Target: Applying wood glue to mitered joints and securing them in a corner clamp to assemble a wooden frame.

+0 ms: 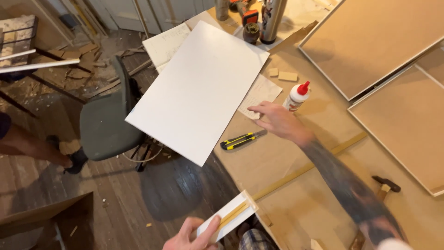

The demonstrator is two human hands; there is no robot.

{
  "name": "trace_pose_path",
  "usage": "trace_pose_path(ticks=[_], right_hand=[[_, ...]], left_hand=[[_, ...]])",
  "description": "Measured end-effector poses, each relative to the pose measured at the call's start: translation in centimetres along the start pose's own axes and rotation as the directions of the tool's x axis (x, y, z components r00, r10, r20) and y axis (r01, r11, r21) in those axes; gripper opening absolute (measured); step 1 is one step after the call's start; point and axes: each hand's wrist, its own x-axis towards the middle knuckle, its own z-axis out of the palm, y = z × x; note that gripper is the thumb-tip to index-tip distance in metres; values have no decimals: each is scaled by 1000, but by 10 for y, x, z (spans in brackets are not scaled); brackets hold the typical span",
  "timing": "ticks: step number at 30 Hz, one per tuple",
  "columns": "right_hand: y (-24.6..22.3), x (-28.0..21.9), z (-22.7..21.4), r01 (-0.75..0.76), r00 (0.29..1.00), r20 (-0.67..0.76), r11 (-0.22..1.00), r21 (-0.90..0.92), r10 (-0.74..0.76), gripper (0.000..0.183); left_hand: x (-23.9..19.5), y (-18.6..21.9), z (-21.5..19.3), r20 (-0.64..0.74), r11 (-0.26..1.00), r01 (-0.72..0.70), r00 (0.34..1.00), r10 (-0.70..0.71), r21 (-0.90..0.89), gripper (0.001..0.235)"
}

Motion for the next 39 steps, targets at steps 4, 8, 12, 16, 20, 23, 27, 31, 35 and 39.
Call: trace_pose_path(ticks=[4,8,12,16,20,23,27,31,35,39], right_hand=[[-107,-115,-88,267,955,-289,628,731,-70,44],[-176,-180,-119,267,948,-293,816,513,-126,59],[-222,-201,-125,292,903,-408,886,361,-132,41],[-255,-213,-123,289,880,-460,902,320,-119,39],[-281,-226,-118,245,886,-458,914,324,-75,41],[-296,-241,-112,248,884,-456,931,269,-104,43],[-314,-262,-105,305,849,-520,892,333,-96,50],[-315,-272,-99,299,825,-562,888,350,-56,45],[-318,-270,-106,280,834,-550,894,349,-47,43],[-309,-283,-100,277,826,-559,912,303,-65,49]], left_hand=[[13,-32,-22,175,759,-650,746,642,-15,59],[15,-34,-45,194,629,-776,611,767,-44,59],[11,-34,-66,168,467,-874,444,880,-135,56],[10,-44,-82,181,341,-908,303,936,-244,62],[-1,-50,-99,206,310,-899,255,945,-310,57],[-6,-56,-106,231,312,-884,241,942,-349,56],[-12,-62,-110,242,302,-897,230,943,-323,55],[-20,-60,-113,224,252,-904,181,958,-345,55],[-26,-63,-106,194,201,-921,141,971,-333,58],[-38,-61,-101,215,206,-931,145,966,-300,58]])
